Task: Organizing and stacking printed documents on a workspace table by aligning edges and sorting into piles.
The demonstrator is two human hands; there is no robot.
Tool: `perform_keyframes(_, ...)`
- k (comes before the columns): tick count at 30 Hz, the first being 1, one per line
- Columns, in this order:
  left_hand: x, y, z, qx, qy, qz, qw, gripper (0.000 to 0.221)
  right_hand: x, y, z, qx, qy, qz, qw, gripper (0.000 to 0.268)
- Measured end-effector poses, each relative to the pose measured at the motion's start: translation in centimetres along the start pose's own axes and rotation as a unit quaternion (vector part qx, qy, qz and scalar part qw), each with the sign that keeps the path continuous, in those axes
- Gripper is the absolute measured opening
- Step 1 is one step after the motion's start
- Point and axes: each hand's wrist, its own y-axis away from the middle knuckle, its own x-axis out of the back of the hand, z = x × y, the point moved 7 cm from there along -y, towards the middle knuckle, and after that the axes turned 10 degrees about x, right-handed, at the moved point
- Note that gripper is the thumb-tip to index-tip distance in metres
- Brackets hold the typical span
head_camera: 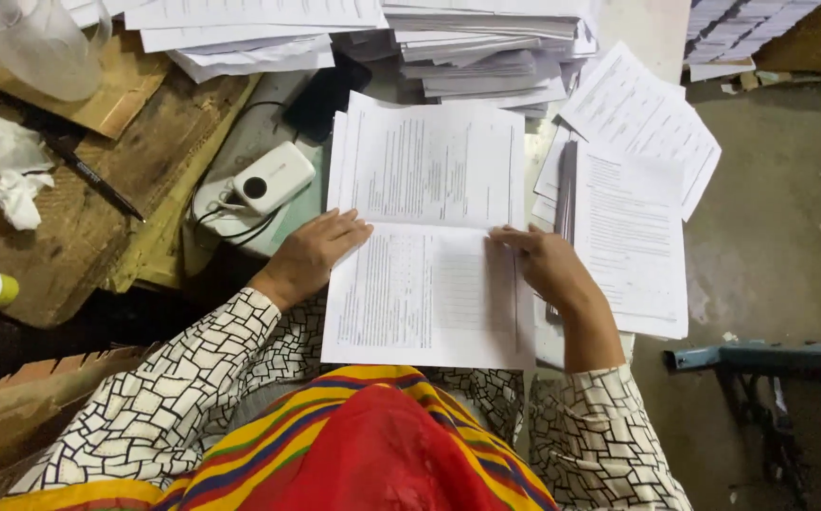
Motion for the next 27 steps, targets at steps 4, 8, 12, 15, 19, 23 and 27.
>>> perform_keyframes(4, -0.6, 0.4, 0.2, 0.009, -0.023, -0.007, 1.000, 0.028, -3.9, -2.0, -2.9, 0.037, 0.017, -0.035, 0.999, 0.036)
perform_keyframes(8, -2.6, 1.7, -0.2, 0.006, -0.070, 0.008, 0.998, 0.033, -12.0, -3.7, -6.6, 0.245, -0.009, 0.053, 0.968, 0.054)
perform_keyframes(12, -2.4, 2.0, 0.4, -0.002, -0.102, 0.035, 0.994, 0.037, -14.9, -4.0, -8.0, 0.188, 0.086, 0.065, 0.976, 0.060)
perform_keyframes(15, -2.4, 2.3, 0.1, -0.005, -0.097, 0.037, 0.995, 0.039, -12.8, -2.6, -7.4, 0.183, 0.082, 0.109, 0.974, 0.051)
perform_keyframes(19, -2.1, 2.5, 0.1, 0.006, -0.101, 0.054, 0.993, 0.042, -9.3, -0.4, -5.0, 0.126, 0.115, 0.110, 0.979, 0.048)
perform_keyframes(23, -2.6, 2.7, -0.3, 0.027, -0.106, 0.044, 0.993, 0.044, -5.0, 1.7, -4.4, -0.016, 0.105, 0.065, 0.992, 0.049)
perform_keyframes(27, -2.1, 2.0, -0.5, 0.019, -0.109, 0.058, 0.992, 0.035, -3.5, 2.5, -2.4, -0.044, 0.111, 0.063, 0.991, 0.046)
